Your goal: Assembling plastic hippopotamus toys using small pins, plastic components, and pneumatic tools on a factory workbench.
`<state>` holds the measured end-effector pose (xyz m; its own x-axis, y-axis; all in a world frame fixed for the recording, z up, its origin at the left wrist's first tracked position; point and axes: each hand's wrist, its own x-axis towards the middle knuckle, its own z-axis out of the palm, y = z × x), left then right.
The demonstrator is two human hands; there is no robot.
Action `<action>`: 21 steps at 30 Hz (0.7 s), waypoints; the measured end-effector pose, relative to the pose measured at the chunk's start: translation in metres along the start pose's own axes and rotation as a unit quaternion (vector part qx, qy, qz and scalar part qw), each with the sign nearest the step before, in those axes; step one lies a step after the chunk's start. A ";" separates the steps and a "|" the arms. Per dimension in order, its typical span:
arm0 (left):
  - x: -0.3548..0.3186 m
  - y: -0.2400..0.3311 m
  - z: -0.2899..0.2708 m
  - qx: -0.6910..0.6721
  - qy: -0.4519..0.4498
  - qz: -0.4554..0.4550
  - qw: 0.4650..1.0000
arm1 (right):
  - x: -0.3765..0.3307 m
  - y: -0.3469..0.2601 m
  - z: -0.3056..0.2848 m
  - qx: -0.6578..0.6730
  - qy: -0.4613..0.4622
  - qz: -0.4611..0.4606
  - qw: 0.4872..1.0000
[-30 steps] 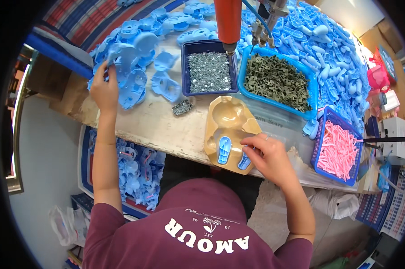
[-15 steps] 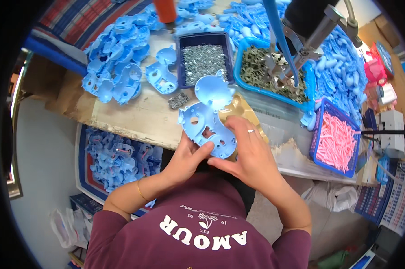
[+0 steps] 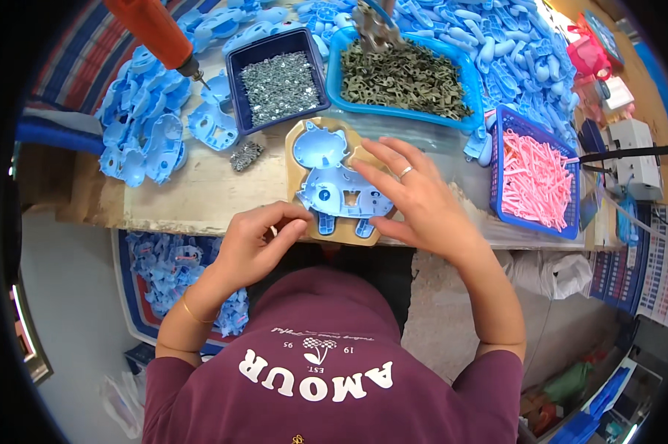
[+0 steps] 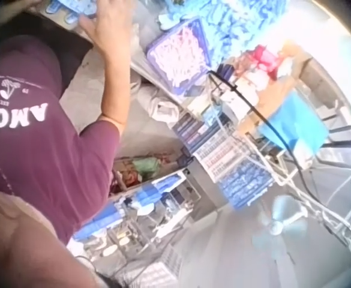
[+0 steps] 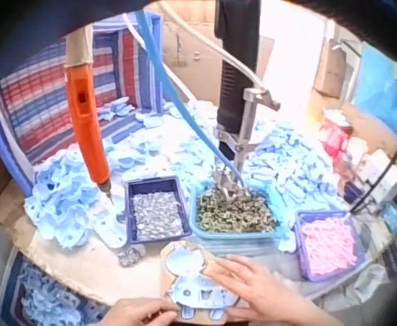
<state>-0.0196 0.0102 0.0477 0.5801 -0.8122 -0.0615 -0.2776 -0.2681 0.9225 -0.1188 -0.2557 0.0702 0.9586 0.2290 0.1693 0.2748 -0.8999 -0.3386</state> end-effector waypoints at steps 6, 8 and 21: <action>0.028 -0.004 0.013 0.244 0.087 0.207 0.943 | -0.016 0.004 0.009 0.070 0.007 0.074 0.995; 0.039 -0.007 0.022 0.272 0.097 0.236 0.928 | -0.019 0.001 0.018 0.066 0.020 0.083 0.994; 0.057 -0.011 0.043 0.315 0.058 0.228 0.920 | -0.020 -0.018 0.026 0.009 0.048 0.136 0.990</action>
<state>-0.0165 -0.0551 0.0182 0.3603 -0.8639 0.3519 -0.8796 -0.1890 0.4366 -0.1411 -0.2343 0.0485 0.9861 -0.0570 0.1563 0.0104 -0.9163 -0.4003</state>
